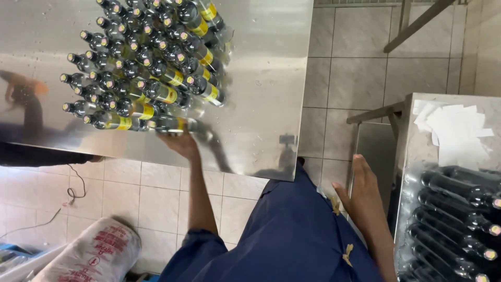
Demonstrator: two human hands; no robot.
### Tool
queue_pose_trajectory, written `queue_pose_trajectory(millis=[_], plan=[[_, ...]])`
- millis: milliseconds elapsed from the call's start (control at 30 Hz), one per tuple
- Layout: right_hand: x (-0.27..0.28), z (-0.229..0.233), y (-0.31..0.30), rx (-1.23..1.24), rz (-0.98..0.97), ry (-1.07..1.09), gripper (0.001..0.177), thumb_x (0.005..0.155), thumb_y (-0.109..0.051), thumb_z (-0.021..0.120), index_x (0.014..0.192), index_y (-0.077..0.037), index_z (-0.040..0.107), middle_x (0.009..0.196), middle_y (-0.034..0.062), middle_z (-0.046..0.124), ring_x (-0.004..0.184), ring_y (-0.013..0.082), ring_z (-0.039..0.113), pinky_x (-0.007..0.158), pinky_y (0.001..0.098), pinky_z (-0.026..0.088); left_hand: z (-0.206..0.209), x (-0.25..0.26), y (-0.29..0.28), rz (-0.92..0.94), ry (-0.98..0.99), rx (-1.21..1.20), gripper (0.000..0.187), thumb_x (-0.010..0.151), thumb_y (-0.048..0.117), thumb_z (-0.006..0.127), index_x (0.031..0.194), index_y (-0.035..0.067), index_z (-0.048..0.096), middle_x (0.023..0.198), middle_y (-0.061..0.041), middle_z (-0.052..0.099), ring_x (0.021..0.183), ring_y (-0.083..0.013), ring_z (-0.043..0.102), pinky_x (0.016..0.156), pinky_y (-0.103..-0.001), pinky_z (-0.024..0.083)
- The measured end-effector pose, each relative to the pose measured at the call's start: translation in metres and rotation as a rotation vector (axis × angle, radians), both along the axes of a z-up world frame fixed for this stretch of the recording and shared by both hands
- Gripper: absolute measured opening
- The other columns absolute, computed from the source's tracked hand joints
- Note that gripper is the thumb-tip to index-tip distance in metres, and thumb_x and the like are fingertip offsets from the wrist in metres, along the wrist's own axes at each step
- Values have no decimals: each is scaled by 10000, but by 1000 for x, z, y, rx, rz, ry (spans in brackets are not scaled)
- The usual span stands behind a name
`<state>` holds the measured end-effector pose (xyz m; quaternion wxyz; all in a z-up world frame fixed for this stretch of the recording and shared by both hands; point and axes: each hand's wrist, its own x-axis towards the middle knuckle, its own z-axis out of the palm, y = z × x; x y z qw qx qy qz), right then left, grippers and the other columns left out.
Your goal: Manually peeling adhesive labels and applying them to plastic bottles on a production table.
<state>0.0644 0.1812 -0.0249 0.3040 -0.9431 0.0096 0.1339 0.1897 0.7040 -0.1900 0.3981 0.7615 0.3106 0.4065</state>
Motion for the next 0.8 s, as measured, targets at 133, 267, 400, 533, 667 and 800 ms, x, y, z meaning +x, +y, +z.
queue_pose_trajectory(millis=[133, 267, 400, 533, 667, 800], plan=[[-5, -7, 1, -12, 36, -30, 908, 974, -363, 706, 1680, 11, 275, 1730, 294, 333, 1574, 465, 368, 1205, 577, 416, -47, 25, 82, 139, -29, -61, 1022, 866, -14, 1016, 1648, 87, 366, 1644, -194, 480, 1490, -429, 508, 1176, -513, 617], [-14, -6, -7, -69, 18, -40, 871, 984, -372, 686, 1662, 36, 324, 1760, 321, 267, 1616, 469, 301, 1214, 585, 405, -42, 42, 76, 264, 58, 28, 920, 837, 10, 1047, 1530, 2, 442, 1433, -211, 472, 1404, -470, 536, 1244, -600, 468], [-27, -10, -18, -102, -80, -3, 806, 988, -351, 687, 1655, -20, 378, 1783, 290, 234, 1549, 462, 397, 1107, 613, 506, -65, 31, 61, 273, 70, -18, 684, 878, 78, 978, 1377, 102, 511, 1339, -162, 552, 1194, -354, 613, 993, -524, 582], [-43, -26, -29, -47, -155, -63, 764, 966, -294, 737, 1617, -12, 454, 1759, 312, 262, 1533, 477, 445, 1127, 615, 508, -42, 38, 44, 416, 173, -303, 231, 945, 202, 863, 1096, 89, 730, 1047, -90, 842, 903, -247, 827, 766, -361, 726], [-58, -48, -47, -87, -146, -23, 758, 952, -292, 752, 1610, -38, 476, 1762, 296, 269, 1490, 451, 468, 1080, 608, 538, -28, 60, 49, 422, 68, -481, 147, 904, 109, 859, 914, 54, 723, 924, -99, 821, 767, -255, 785, 572, -392, 746], [-48, -58, -53, -110, -93, -74, 713, 918, -275, 799, 1542, -36, 552, 1678, 341, 365, 1395, 511, 557, 1084, 616, 543, -72, 66, 110, 262, 179, -154, 121, 867, 88, 791, 781, 126, 714, 677, -60, 701, 651, -177, 634, 655, -435, 524]])
